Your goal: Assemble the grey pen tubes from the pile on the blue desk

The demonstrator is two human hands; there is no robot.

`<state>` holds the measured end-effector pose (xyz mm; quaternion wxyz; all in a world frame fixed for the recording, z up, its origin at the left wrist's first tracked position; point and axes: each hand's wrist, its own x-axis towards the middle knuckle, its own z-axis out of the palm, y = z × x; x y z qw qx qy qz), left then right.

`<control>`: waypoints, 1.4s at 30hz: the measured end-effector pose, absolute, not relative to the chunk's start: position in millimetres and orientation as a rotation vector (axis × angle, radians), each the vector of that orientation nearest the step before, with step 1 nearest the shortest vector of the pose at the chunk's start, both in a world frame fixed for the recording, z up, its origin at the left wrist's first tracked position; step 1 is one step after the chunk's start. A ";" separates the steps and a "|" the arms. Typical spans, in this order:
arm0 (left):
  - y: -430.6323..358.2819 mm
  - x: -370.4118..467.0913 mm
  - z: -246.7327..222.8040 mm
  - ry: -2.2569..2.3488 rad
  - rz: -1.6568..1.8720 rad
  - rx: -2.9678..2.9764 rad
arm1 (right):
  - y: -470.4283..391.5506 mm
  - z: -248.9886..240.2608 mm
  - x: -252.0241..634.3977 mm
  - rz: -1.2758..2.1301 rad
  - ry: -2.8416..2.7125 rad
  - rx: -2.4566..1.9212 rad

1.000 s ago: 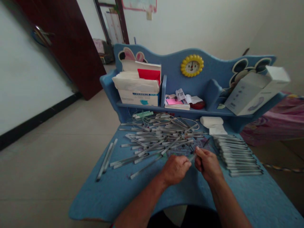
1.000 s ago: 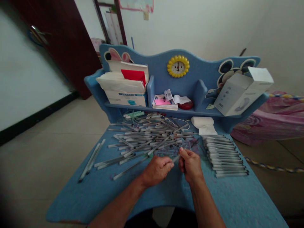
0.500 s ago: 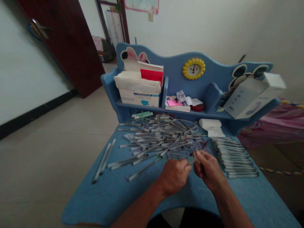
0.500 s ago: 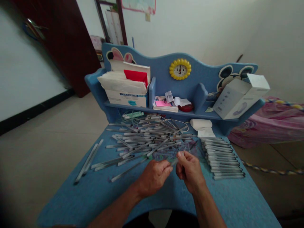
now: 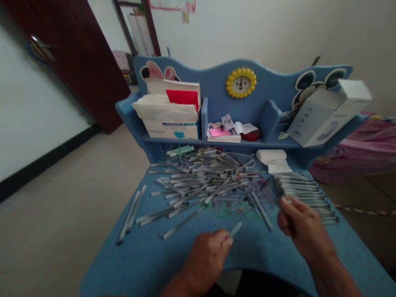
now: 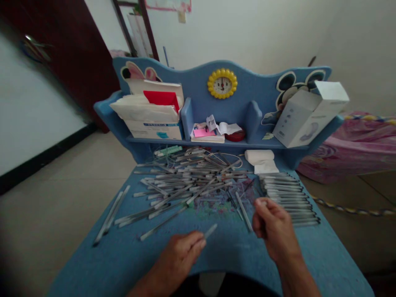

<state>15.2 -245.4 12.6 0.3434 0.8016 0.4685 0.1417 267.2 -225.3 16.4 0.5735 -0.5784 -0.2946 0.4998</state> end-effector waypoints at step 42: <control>-128.8 44.4 2.4 1.577 0.639 1.843 | -194.4 -36.0 237.2 0.554 -1.394 -1.803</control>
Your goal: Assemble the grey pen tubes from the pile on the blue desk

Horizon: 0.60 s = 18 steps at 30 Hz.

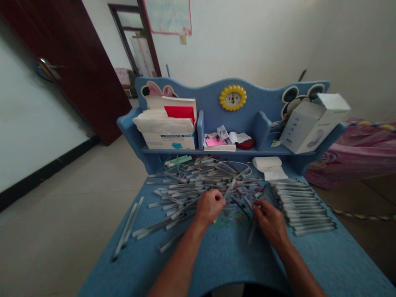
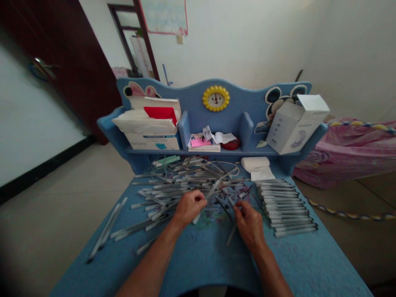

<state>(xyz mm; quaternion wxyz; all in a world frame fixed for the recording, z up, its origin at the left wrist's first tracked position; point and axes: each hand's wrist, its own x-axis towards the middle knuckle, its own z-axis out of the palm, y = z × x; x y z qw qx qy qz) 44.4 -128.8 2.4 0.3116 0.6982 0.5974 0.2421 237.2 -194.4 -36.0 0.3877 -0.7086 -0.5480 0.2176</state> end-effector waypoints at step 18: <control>-152.5 20.1 12.4 0.921 0.596 1.322 | -203.4 2.7 220.9 1.174 -1.276 -1.513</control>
